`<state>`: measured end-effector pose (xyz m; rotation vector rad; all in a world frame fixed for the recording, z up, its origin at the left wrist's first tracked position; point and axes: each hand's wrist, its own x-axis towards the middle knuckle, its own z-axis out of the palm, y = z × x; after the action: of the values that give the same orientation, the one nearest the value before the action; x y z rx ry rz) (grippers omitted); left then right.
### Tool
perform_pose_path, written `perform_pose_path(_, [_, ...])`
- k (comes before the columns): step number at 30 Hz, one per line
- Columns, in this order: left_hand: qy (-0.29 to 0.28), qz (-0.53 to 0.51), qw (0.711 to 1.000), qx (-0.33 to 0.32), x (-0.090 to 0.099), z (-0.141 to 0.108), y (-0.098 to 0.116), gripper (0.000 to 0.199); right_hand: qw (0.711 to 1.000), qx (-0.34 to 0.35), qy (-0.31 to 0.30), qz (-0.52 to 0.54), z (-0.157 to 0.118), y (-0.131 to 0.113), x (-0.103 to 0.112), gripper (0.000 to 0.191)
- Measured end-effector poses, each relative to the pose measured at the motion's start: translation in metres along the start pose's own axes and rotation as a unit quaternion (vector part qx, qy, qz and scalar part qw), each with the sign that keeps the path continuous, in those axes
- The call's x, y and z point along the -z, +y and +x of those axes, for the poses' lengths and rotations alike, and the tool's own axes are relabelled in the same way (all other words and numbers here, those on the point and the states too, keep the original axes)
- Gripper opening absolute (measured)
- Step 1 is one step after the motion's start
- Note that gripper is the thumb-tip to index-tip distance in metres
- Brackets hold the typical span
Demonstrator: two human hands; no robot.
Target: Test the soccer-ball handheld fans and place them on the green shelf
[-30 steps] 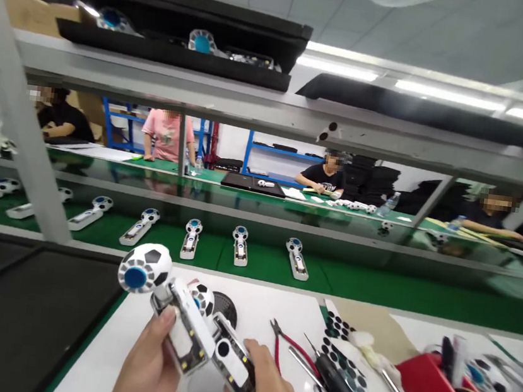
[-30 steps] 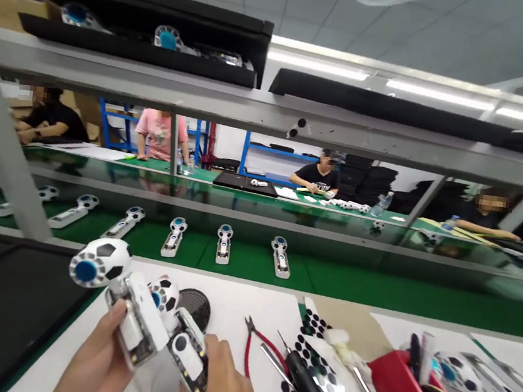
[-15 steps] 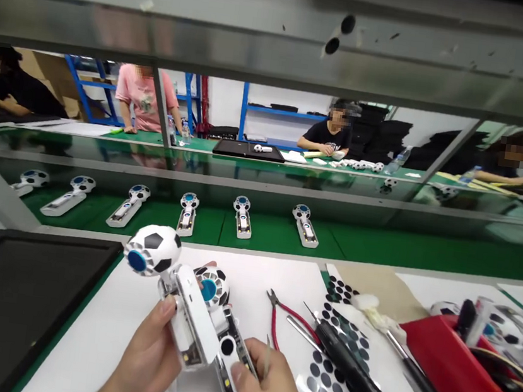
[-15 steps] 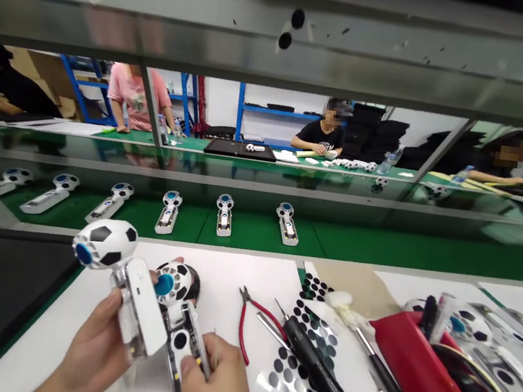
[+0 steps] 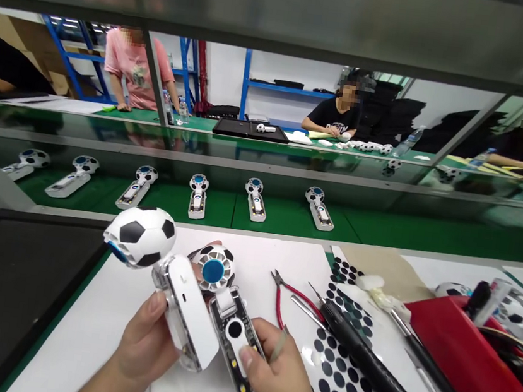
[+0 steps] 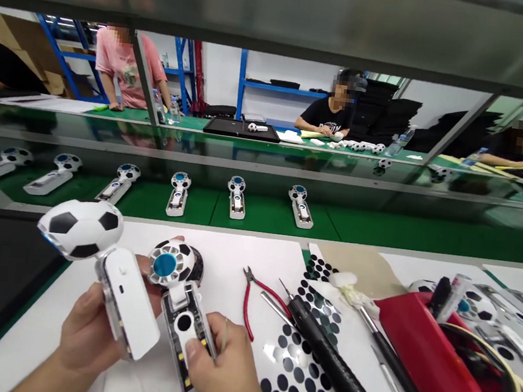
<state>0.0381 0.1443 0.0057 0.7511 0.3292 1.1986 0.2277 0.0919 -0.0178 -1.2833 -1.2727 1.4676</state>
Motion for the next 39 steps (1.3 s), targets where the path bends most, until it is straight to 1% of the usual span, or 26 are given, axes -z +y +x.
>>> perform_pose_path(4, [-0.003,0.001,1.0,0.0,-0.002,0.0,-0.001,0.037,1.0,0.002,-0.001,0.019,0.0,0.0,-0.001,0.039])
perform_pose_path(11, [-0.011,0.003,1.0,0.002,0.0,0.0,-0.002,0.039,1.0,0.0,0.003,0.012,0.0,0.0,-0.001,0.033])
perform_pose_path(14, [-0.014,0.005,1.0,0.004,0.001,0.001,-0.002,0.039,1.0,-0.012,0.006,0.011,0.0,-0.001,-0.001,0.032])
perform_pose_path(19, [-0.016,0.009,1.0,0.005,0.001,-0.001,-0.001,0.039,0.999,-0.011,-0.01,0.037,-0.001,-0.004,-0.001,0.042])
perform_pose_path(23, [-0.023,0.012,1.0,0.001,-0.001,-0.002,-0.001,0.04,0.999,-0.011,0.008,0.031,-0.002,0.003,-0.002,0.051])
perform_pose_path(27, [-0.013,0.01,1.0,0.004,0.001,-0.001,-0.002,0.039,0.999,-0.005,0.012,0.033,0.0,0.017,-0.001,0.05])
perform_pose_path(30, [-0.014,0.012,1.0,0.011,0.002,-0.001,-0.003,0.038,1.0,-0.001,0.017,0.014,0.002,0.021,0.0,0.047])
perform_pose_path(35, [0.042,0.011,0.999,0.014,-0.005,-0.003,-0.001,0.04,1.0,-0.008,0.012,-0.023,0.0,0.014,0.001,0.044])
perform_pose_path(39, [0.047,0.008,0.999,0.024,-0.009,-0.004,0.0,0.041,0.999,-0.003,0.012,-0.043,-0.002,0.007,0.002,0.039])
